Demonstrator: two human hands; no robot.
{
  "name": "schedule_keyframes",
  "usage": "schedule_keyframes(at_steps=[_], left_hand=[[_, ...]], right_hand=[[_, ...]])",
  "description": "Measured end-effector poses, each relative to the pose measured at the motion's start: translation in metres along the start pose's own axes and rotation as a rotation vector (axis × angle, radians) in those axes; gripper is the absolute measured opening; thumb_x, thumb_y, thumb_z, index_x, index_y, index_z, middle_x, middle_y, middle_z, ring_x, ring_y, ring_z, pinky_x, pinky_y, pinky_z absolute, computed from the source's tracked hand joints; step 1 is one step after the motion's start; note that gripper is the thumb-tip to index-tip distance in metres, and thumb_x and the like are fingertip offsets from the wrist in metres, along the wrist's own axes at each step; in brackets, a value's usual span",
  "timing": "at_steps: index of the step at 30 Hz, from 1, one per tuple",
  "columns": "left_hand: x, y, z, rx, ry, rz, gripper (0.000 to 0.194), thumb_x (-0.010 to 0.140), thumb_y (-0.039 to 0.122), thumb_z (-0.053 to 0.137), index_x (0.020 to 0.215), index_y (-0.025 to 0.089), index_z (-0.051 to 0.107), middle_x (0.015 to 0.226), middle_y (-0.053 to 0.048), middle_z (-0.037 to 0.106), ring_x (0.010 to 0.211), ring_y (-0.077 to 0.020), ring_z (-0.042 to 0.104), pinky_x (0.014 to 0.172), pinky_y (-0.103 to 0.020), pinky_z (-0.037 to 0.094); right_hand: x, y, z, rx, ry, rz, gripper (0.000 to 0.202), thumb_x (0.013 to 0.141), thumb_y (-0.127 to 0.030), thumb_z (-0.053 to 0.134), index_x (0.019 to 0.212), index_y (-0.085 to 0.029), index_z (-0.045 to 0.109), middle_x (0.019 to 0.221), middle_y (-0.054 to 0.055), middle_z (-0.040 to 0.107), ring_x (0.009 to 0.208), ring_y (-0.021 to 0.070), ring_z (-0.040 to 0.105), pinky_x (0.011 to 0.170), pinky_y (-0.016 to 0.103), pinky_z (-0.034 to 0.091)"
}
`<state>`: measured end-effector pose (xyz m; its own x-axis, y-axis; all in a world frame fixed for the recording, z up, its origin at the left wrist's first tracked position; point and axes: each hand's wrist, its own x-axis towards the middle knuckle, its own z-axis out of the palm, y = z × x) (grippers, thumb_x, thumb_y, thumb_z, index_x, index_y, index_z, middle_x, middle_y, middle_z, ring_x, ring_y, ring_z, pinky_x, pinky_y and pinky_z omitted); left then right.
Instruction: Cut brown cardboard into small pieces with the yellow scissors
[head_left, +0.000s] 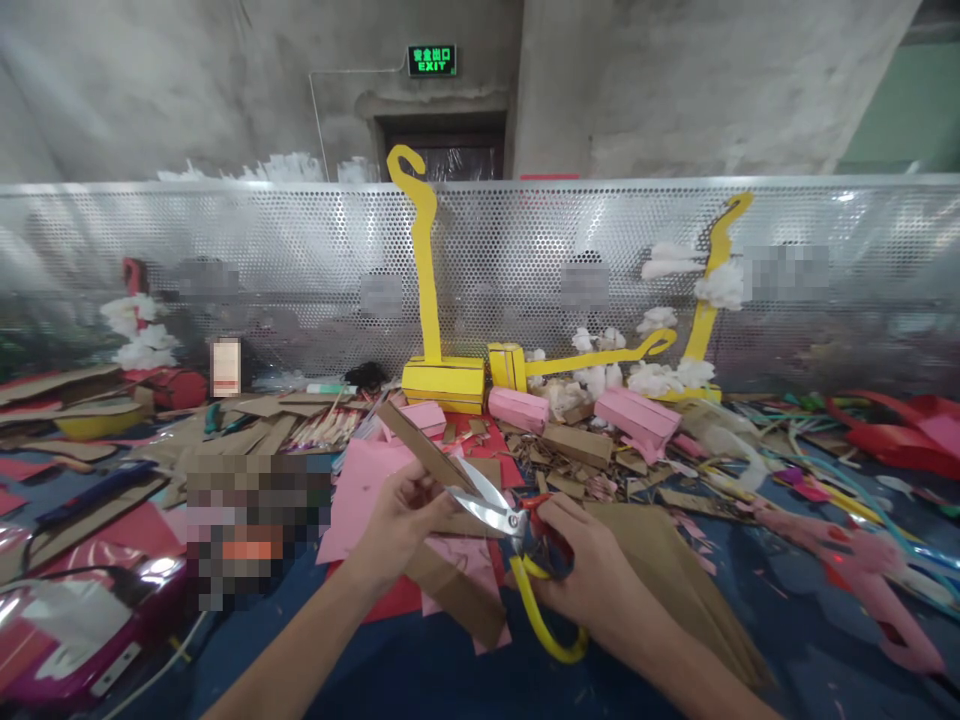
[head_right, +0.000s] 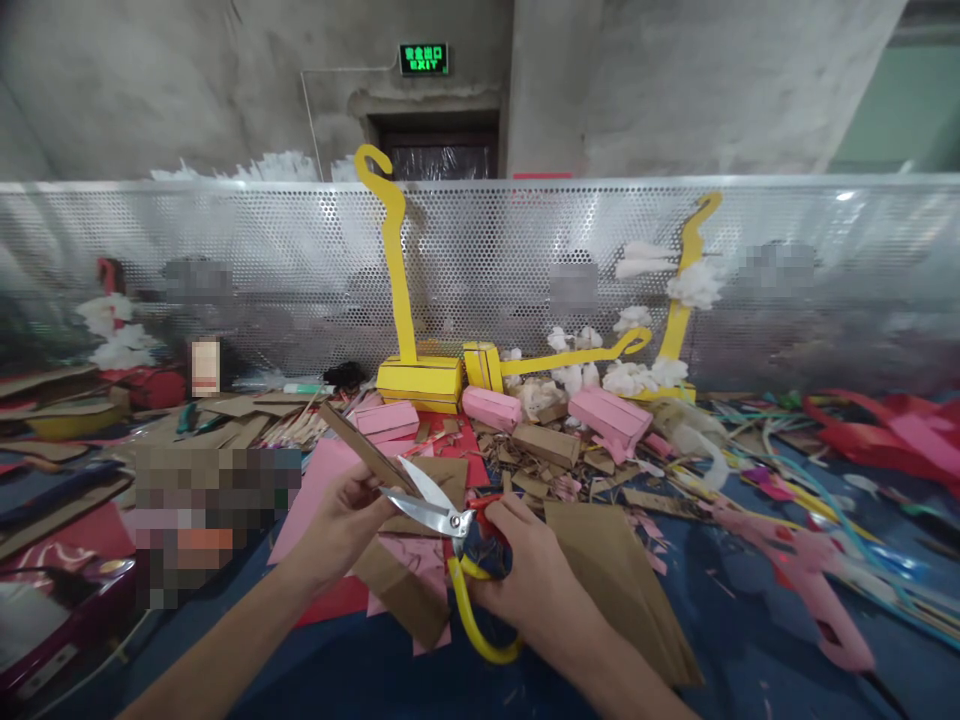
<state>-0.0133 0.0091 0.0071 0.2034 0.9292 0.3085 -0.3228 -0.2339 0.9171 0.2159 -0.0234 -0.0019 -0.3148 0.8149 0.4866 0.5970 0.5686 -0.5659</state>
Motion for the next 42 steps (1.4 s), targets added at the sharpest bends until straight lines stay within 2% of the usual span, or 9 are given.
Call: schedule_keyframes(at_steps=[6,11,15,19,23,29,32,36,42], left_hand=[[-0.002,0.0,-0.002,0.03,0.011,-0.015,0.026,0.078,0.027,0.079,0.099,0.016,0.071,0.089,-0.007,0.077,0.082,-0.0206,0.072,0.079,-0.031,0.058],[0.0,-0.002,-0.002,0.059,0.044,-0.004,0.027,0.075,0.028,0.081,0.096,0.014,0.071,0.086,-0.006,0.077,0.078,-0.0199,0.072,0.077,-0.032,0.058],[0.001,0.001,0.001,0.038,0.023,0.015,0.03,0.073,0.025,0.083,0.098,0.015,0.072,0.091,-0.006,0.078,0.081,-0.0202,0.073,0.078,-0.031,0.058],[0.001,0.006,0.005,0.08,0.019,0.047,0.023,0.072,0.024,0.083,0.09,0.014,0.074,0.086,-0.006,0.079,0.078,-0.0184,0.073,0.072,-0.025,0.058],[-0.001,0.005,0.008,0.103,0.026,0.05,0.021,0.071,0.022,0.083,0.088,0.014,0.074,0.085,-0.006,0.079,0.076,-0.0202,0.074,0.069,-0.027,0.06],[-0.004,0.0,0.014,0.128,0.013,0.128,0.02,0.073,0.017,0.081,0.092,0.016,0.075,0.093,-0.006,0.079,0.084,-0.021,0.074,0.075,-0.028,0.061],[-0.005,-0.002,0.015,0.129,0.024,0.156,0.022,0.074,0.018,0.08,0.095,0.016,0.075,0.094,-0.006,0.079,0.086,-0.02,0.074,0.077,-0.027,0.06],[-0.005,-0.001,0.016,0.086,0.015,0.163,0.023,0.077,0.02,0.079,0.099,0.016,0.074,0.099,-0.007,0.079,0.091,-0.0213,0.074,0.083,-0.03,0.06],[-0.004,0.006,0.02,0.016,0.008,0.153,0.027,0.075,0.025,0.082,0.099,0.015,0.073,0.095,-0.007,0.078,0.087,-0.0204,0.074,0.078,-0.028,0.061]], right_hand=[[0.0,-0.001,-0.002,-0.014,-0.013,0.01,0.029,0.072,-0.018,0.073,0.073,-0.023,0.045,0.08,0.0,0.055,0.071,0.0171,0.051,0.062,0.026,0.037],[-0.003,-0.002,0.002,-0.009,-0.005,0.084,0.028,0.071,-0.018,0.074,0.083,-0.023,0.049,0.094,0.004,0.057,0.081,0.0206,0.054,0.069,0.029,0.042],[-0.006,-0.004,0.004,-0.03,-0.012,0.129,0.04,0.066,-0.028,0.081,0.091,-0.024,0.05,0.105,0.006,0.055,0.094,0.0258,0.053,0.077,0.035,0.045],[-0.008,-0.008,0.002,-0.084,-0.032,0.145,0.05,0.06,-0.031,0.085,0.097,-0.025,0.052,0.111,0.007,0.055,0.102,0.03,0.051,0.082,0.039,0.046],[-0.009,-0.009,0.002,-0.099,-0.032,0.143,0.049,0.062,-0.031,0.084,0.098,-0.025,0.051,0.112,0.007,0.054,0.104,0.0305,0.051,0.082,0.04,0.046],[-0.004,-0.003,0.003,-0.062,0.028,0.137,0.033,0.072,-0.024,0.077,0.083,-0.024,0.046,0.098,0.004,0.054,0.085,0.0227,0.055,0.073,0.033,0.046],[-0.003,-0.002,0.004,-0.076,0.045,0.103,0.032,0.073,-0.021,0.075,0.078,-0.025,0.044,0.091,0.003,0.054,0.078,0.0207,0.054,0.067,0.031,0.044],[-0.003,-0.005,0.004,-0.052,0.045,0.047,0.03,0.076,-0.019,0.071,0.076,-0.025,0.042,0.087,0.002,0.053,0.076,0.0195,0.052,0.064,0.028,0.042],[-0.002,-0.006,0.003,-0.044,0.025,0.045,0.03,0.077,-0.02,0.07,0.075,-0.024,0.041,0.083,0.001,0.051,0.072,0.0185,0.049,0.063,0.028,0.04]])
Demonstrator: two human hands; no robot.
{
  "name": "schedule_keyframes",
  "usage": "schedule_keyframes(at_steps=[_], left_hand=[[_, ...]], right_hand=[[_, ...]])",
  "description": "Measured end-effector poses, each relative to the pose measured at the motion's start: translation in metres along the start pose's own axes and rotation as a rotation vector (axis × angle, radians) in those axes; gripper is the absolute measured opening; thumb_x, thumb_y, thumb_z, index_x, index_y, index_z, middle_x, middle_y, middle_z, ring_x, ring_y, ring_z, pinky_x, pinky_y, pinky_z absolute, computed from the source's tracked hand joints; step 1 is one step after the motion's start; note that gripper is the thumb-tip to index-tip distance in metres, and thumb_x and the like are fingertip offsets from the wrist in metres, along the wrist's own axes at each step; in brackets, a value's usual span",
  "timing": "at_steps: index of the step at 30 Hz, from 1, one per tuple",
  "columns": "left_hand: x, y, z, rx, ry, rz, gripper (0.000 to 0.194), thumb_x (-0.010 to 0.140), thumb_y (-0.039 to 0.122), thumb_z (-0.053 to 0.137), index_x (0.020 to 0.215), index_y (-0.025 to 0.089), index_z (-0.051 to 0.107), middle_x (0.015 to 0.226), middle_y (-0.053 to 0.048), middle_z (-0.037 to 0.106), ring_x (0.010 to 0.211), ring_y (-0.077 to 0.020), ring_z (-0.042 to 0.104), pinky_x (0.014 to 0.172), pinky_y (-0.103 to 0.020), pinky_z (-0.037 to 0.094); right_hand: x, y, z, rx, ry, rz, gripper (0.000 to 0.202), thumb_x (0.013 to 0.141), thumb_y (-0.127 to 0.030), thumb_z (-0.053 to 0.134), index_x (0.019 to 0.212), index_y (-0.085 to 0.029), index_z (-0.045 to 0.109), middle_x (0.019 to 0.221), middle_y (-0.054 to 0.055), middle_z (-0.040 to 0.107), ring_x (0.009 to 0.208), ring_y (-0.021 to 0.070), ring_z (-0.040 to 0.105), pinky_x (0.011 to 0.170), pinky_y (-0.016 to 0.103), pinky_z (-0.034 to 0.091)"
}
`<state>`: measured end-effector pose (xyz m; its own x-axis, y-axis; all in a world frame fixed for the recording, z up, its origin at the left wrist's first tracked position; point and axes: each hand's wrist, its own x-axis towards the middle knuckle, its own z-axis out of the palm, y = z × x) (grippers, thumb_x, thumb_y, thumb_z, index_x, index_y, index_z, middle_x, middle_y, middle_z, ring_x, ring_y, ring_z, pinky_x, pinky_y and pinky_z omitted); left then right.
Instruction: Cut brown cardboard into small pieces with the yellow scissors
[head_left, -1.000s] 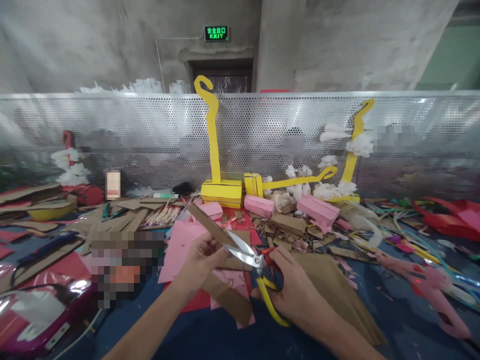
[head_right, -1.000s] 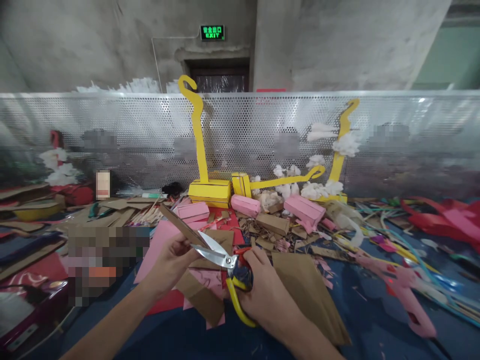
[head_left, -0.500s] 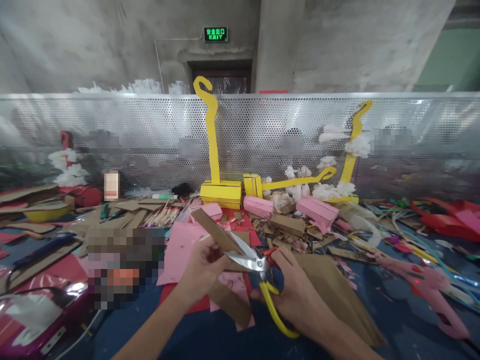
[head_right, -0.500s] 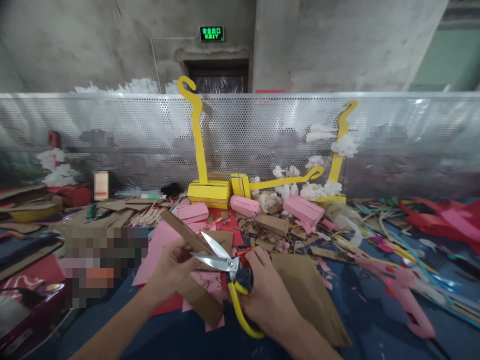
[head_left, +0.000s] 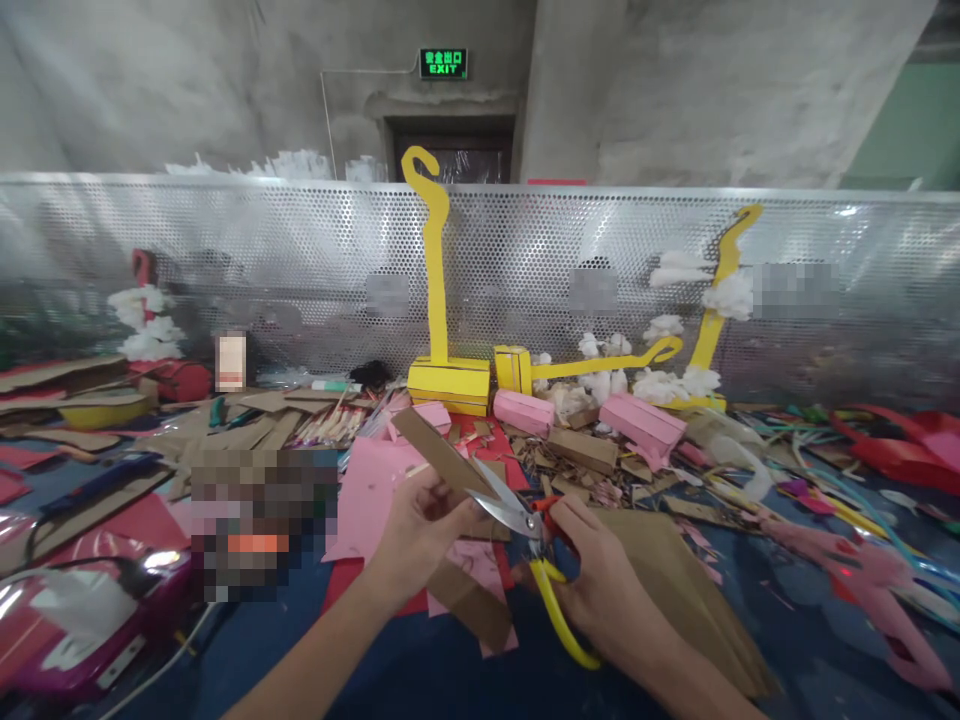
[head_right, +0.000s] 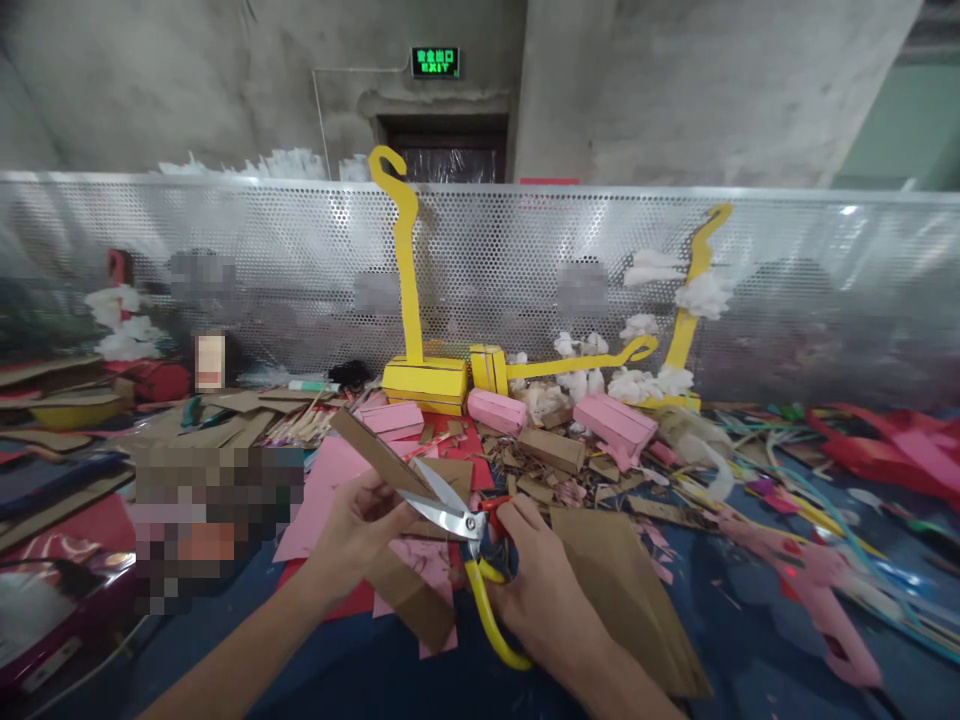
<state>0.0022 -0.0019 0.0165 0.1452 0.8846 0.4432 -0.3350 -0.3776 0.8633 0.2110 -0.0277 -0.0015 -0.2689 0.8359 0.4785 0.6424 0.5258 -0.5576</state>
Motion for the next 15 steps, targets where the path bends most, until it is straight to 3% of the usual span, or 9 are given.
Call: schedule_keyframes(at_steps=[7,12,15], left_hand=[[-0.0026,-0.005,-0.0044,0.065,0.013,-0.035,0.023,0.075,0.026,0.081,0.093,0.013,0.073,0.09,-0.008,0.078,0.081,-0.0205,0.074,0.074,-0.03,0.062],[-0.0024,-0.0034,-0.0018,0.108,0.019,-0.023,0.023,0.072,0.021,0.082,0.092,0.013,0.074,0.089,-0.008,0.078,0.084,-0.0228,0.074,0.077,-0.032,0.061],[-0.003,0.0005,0.0022,0.086,-0.002,-0.039,0.022,0.071,0.02,0.082,0.091,0.013,0.074,0.091,-0.009,0.079,0.084,-0.024,0.074,0.077,-0.034,0.061]], right_hand=[[0.0002,0.0035,-0.0007,-0.054,0.011,0.073,0.031,0.075,-0.027,0.074,0.076,-0.024,0.043,0.089,0.003,0.054,0.081,0.0219,0.053,0.07,0.032,0.044],[-0.006,0.0005,0.0011,-0.12,0.01,0.048,0.043,0.069,-0.034,0.08,0.098,-0.023,0.049,0.105,0.007,0.055,0.096,0.0281,0.054,0.078,0.038,0.048],[-0.0058,-0.0005,0.0018,-0.104,0.019,0.056,0.038,0.072,-0.035,0.078,0.091,-0.024,0.047,0.1,0.006,0.055,0.09,0.0258,0.056,0.074,0.036,0.048]])
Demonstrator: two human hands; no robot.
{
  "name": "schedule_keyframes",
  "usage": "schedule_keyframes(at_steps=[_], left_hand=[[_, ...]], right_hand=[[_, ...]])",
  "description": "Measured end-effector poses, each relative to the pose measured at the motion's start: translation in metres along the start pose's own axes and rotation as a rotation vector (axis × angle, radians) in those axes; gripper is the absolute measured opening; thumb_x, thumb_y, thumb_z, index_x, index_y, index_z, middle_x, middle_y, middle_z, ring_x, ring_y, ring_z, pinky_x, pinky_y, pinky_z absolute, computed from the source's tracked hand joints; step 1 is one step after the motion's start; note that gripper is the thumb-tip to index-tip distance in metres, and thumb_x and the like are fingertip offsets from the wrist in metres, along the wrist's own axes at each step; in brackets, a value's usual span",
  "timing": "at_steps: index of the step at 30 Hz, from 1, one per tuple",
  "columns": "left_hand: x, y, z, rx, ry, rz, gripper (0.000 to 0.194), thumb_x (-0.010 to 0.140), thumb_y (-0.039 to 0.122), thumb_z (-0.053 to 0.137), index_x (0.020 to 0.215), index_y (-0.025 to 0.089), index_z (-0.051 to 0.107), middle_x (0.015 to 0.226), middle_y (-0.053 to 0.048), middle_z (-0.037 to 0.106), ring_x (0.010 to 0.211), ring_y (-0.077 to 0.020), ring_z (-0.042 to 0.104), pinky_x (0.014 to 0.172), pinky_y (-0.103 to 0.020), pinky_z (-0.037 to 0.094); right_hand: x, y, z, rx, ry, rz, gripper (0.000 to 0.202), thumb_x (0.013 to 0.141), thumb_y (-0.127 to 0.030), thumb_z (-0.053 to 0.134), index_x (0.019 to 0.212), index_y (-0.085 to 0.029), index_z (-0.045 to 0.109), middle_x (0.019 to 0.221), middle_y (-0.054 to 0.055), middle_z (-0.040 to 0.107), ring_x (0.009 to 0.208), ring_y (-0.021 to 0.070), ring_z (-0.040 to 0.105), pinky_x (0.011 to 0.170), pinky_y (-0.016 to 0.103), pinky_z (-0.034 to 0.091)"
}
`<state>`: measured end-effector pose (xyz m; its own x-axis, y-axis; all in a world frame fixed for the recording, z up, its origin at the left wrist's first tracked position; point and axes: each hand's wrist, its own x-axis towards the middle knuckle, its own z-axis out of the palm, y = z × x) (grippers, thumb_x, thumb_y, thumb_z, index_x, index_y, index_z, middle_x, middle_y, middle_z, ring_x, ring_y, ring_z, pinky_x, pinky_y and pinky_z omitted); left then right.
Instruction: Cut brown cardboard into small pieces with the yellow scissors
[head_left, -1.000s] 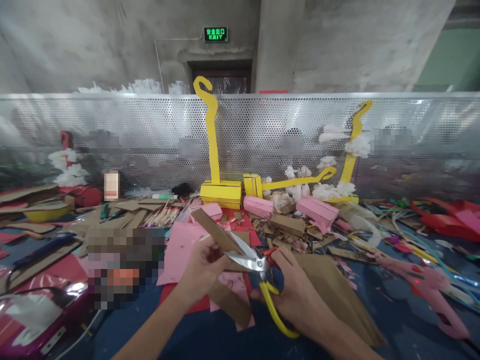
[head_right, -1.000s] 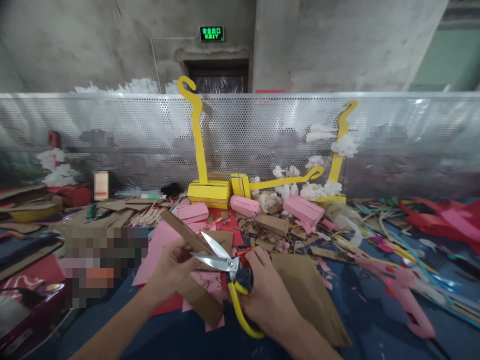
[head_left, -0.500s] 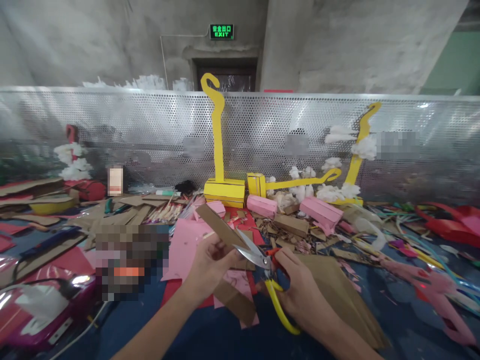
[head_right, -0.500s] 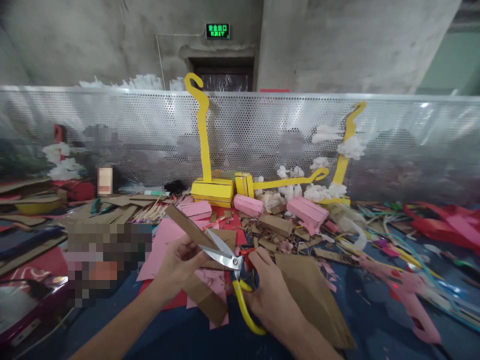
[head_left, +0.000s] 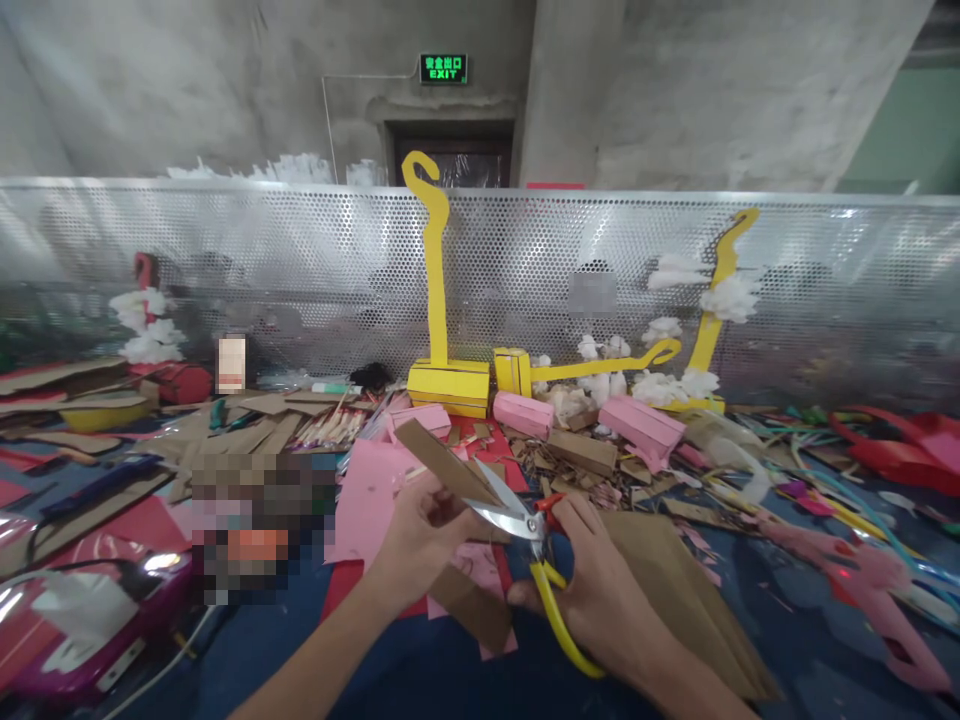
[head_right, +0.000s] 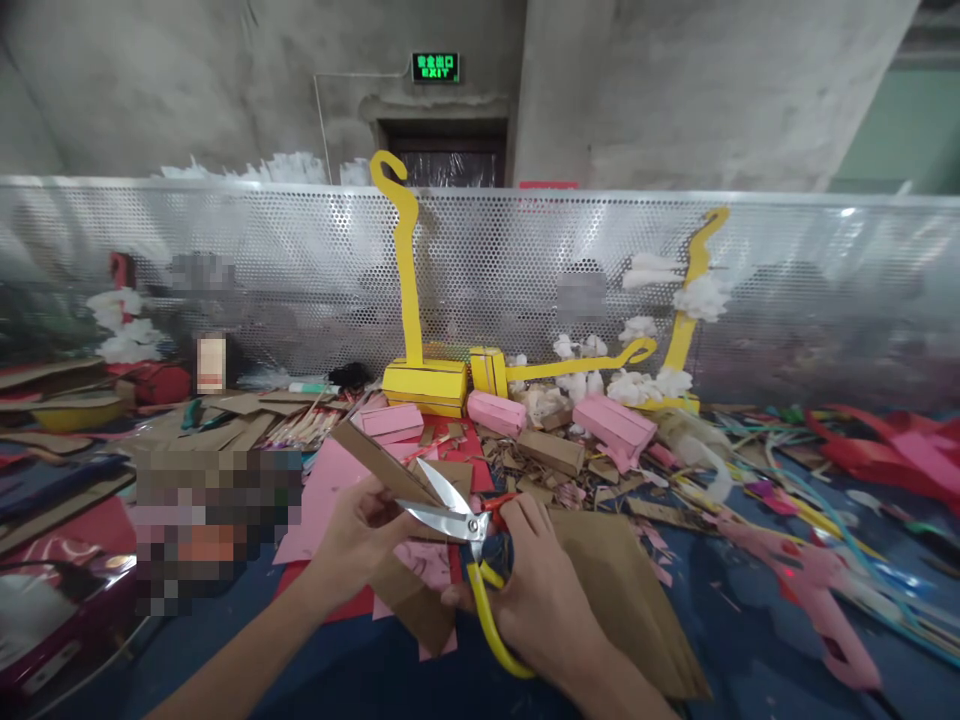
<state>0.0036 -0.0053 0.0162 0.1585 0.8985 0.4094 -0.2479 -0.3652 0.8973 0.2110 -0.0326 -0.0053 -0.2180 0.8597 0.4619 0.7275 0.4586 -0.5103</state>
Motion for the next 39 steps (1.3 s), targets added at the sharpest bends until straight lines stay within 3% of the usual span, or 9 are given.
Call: schedule_keyframes(at_steps=[5,14,19,25,39], left_hand=[[-0.001,-0.001,0.001,-0.041,-0.022,-0.002,0.024,0.072,0.022,0.082,0.092,0.013,0.074,0.093,-0.01,0.079,0.085,-0.0241,0.074,0.079,-0.036,0.062],[0.001,-0.006,-0.003,-0.104,-0.068,0.001,0.029,0.077,0.023,0.081,0.103,0.014,0.072,0.101,-0.011,0.078,0.091,-0.0251,0.074,0.087,-0.039,0.06],[0.0,-0.007,-0.002,-0.11,-0.074,0.006,0.028,0.076,0.023,0.081,0.101,0.014,0.073,0.098,-0.01,0.079,0.087,-0.0235,0.075,0.083,-0.037,0.061],[-0.002,-0.002,0.004,-0.052,-0.036,-0.02,0.024,0.071,0.024,0.084,0.09,0.014,0.074,0.09,-0.008,0.079,0.081,-0.0214,0.074,0.075,-0.031,0.06],[-0.003,-0.006,0.001,-0.101,-0.099,-0.037,0.028,0.074,0.024,0.082,0.097,0.014,0.07,0.095,-0.009,0.078,0.085,-0.0221,0.074,0.079,-0.033,0.06]], right_hand=[[0.005,0.002,0.001,0.017,0.008,-0.002,0.033,0.077,-0.031,0.074,0.076,-0.025,0.041,0.087,0.002,0.053,0.074,0.02,0.055,0.064,0.031,0.045],[0.003,0.007,0.007,0.065,0.036,-0.054,0.026,0.076,-0.011,0.065,0.076,-0.025,0.043,0.084,0.002,0.055,0.072,0.019,0.054,0.062,0.028,0.042],[0.003,0.005,0.007,0.015,0.052,-0.029,0.028,0.077,-0.021,0.071,0.077,-0.025,0.044,0.087,0.003,0.054,0.077,0.0219,0.054,0.067,0.032,0.045],[-0.002,0.001,0.005,-0.023,0.036,-0.026,0.038,0.075,-0.032,0.077,0.097,-0.023,0.046,0.103,0.008,0.054,0.095,0.028,0.053,0.078,0.04,0.048],[0.002,0.002,0.003,0.052,0.035,-0.058,0.028,0.078,-0.023,0.07,0.076,-0.025,0.043,0.083,0.002,0.054,0.073,0.0198,0.053,0.062,0.029,0.042]])
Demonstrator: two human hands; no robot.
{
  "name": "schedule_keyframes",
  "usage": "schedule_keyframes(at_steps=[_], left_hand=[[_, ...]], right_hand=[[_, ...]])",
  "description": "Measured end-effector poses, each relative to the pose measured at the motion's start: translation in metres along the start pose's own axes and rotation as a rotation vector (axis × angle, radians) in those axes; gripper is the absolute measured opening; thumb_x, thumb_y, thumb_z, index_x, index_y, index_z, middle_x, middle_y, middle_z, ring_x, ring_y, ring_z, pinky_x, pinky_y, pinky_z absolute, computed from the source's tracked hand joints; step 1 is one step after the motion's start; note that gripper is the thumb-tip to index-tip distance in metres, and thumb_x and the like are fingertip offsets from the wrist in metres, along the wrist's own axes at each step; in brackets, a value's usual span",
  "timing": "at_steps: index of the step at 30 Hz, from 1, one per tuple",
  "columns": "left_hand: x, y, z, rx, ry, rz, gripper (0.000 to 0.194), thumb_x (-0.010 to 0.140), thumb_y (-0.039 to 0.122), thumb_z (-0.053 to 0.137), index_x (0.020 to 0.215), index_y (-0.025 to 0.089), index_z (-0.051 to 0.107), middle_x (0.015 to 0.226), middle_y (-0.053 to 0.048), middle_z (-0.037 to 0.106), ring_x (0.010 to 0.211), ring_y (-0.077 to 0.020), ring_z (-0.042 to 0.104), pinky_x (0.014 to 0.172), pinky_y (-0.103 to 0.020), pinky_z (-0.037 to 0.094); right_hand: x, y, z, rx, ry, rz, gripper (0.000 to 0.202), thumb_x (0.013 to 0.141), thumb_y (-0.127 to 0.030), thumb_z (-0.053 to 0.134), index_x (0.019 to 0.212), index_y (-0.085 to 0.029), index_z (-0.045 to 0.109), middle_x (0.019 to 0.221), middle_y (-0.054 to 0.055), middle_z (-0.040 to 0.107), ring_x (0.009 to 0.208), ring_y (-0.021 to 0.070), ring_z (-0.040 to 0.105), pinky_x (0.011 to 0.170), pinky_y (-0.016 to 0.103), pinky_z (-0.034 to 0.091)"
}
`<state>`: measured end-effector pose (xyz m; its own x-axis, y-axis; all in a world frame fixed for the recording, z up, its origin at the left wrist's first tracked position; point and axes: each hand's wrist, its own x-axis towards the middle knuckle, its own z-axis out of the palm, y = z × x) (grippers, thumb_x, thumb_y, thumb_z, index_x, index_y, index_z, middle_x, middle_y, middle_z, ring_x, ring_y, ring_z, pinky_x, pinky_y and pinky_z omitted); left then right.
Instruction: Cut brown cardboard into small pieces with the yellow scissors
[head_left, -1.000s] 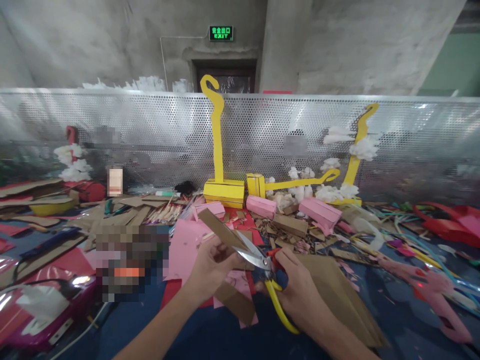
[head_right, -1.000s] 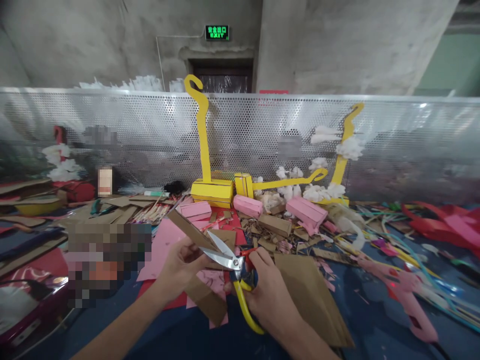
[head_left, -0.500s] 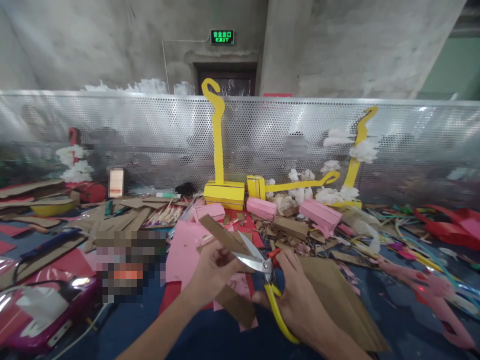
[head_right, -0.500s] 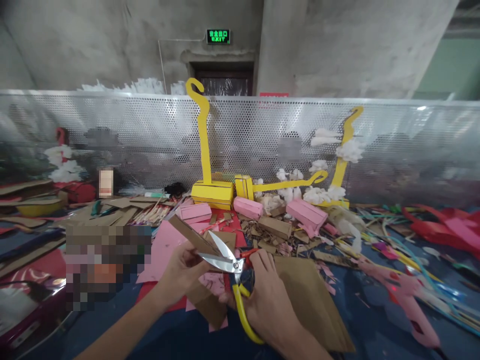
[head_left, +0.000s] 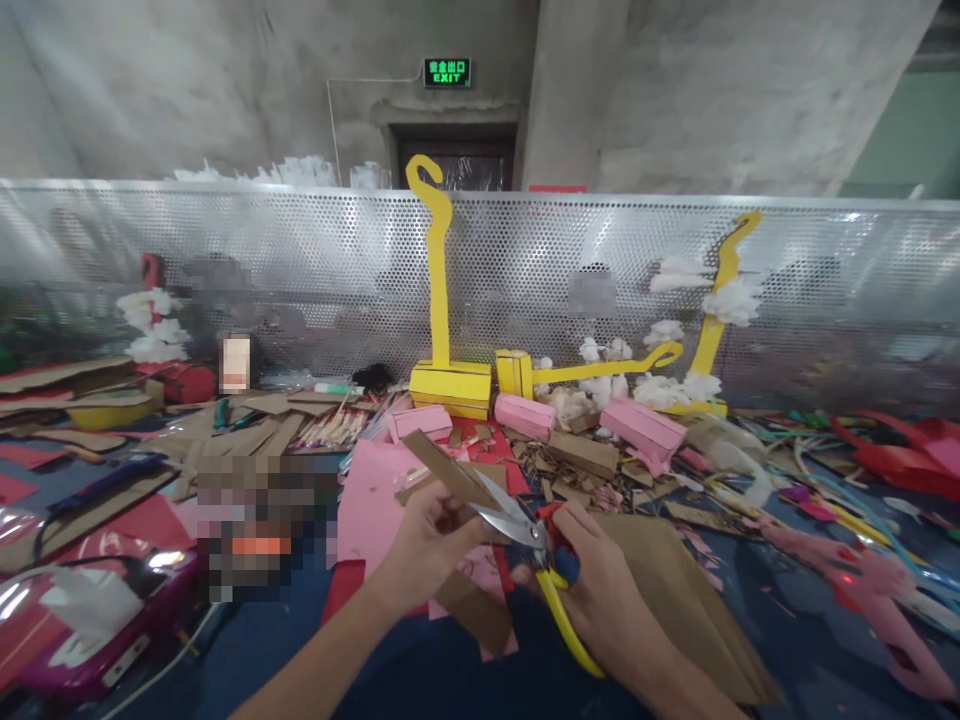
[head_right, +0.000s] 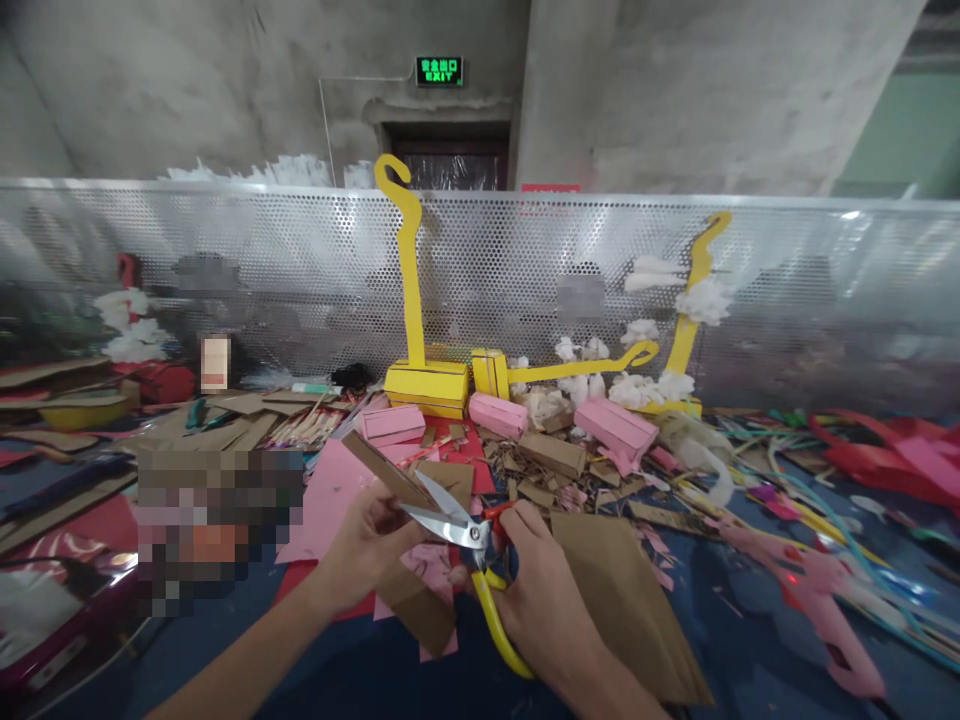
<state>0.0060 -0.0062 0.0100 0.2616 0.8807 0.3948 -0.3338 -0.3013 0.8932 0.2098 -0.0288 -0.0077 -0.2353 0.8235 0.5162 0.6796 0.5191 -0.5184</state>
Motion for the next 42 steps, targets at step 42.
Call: schedule_keyframes(at_steps=[42], left_hand=[[-0.001,-0.008,0.001,0.06,0.107,0.059,0.025,0.072,0.021,0.083,0.095,0.016,0.072,0.094,-0.005,0.078,0.084,-0.0194,0.074,0.077,-0.029,0.061]], right_hand=[[0.003,0.005,-0.005,-0.143,0.025,0.047,0.028,0.074,-0.01,0.066,0.081,-0.025,0.044,0.095,0.006,0.055,0.089,0.026,0.053,0.076,0.036,0.044]])
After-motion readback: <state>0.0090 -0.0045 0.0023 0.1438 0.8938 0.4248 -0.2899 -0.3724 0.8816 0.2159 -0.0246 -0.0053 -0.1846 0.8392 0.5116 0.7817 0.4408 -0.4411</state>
